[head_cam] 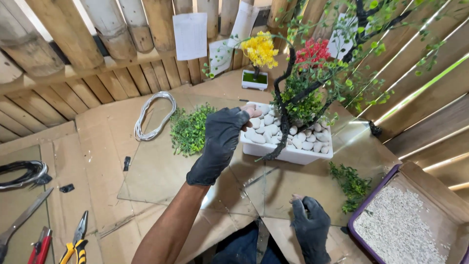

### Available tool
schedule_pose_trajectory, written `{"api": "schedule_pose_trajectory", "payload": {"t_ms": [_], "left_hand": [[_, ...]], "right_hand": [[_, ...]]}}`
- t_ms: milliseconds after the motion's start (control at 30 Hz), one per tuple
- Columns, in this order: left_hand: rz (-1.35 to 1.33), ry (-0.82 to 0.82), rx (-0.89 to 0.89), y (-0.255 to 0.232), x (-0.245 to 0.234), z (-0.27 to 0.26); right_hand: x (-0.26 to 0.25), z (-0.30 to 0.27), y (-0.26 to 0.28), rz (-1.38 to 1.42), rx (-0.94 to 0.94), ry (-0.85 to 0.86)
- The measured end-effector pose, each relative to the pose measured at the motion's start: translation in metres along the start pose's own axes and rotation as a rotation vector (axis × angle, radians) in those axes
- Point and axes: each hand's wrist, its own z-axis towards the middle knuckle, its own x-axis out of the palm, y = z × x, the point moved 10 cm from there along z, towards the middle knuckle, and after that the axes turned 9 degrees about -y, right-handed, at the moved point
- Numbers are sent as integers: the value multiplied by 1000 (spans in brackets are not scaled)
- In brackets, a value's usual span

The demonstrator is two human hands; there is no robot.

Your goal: The person arranges artificial green foliage and colorful flowers into a white rectangular planter filled with white pebbles. They use their gloved hands to insert and adjust the stems, occasionally using pliers to trim or secure the branches.

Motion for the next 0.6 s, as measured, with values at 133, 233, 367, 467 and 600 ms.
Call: {"api": "schedule_pose_trajectory", "payload": {"t_ms": [133, 233, 367, 467, 600], "left_hand": [[345, -32, 303, 42, -24, -54], [203, -289, -309, 146, -70, -93], [-78, -341, -88, 170, -91, -133], [-104, -449, -226, 208, -108, -155], [-397, -524, -433, 281, -117, -183]], "right_hand": [[21, -7, -25, -109, -169, 76], [30, -11, -37, -205, -261, 91], [39, -25, -22, -328, -614, 70], [40, -27, -19, -284, -616, 72], [39, -24, -13, -241, -554, 60]]}}
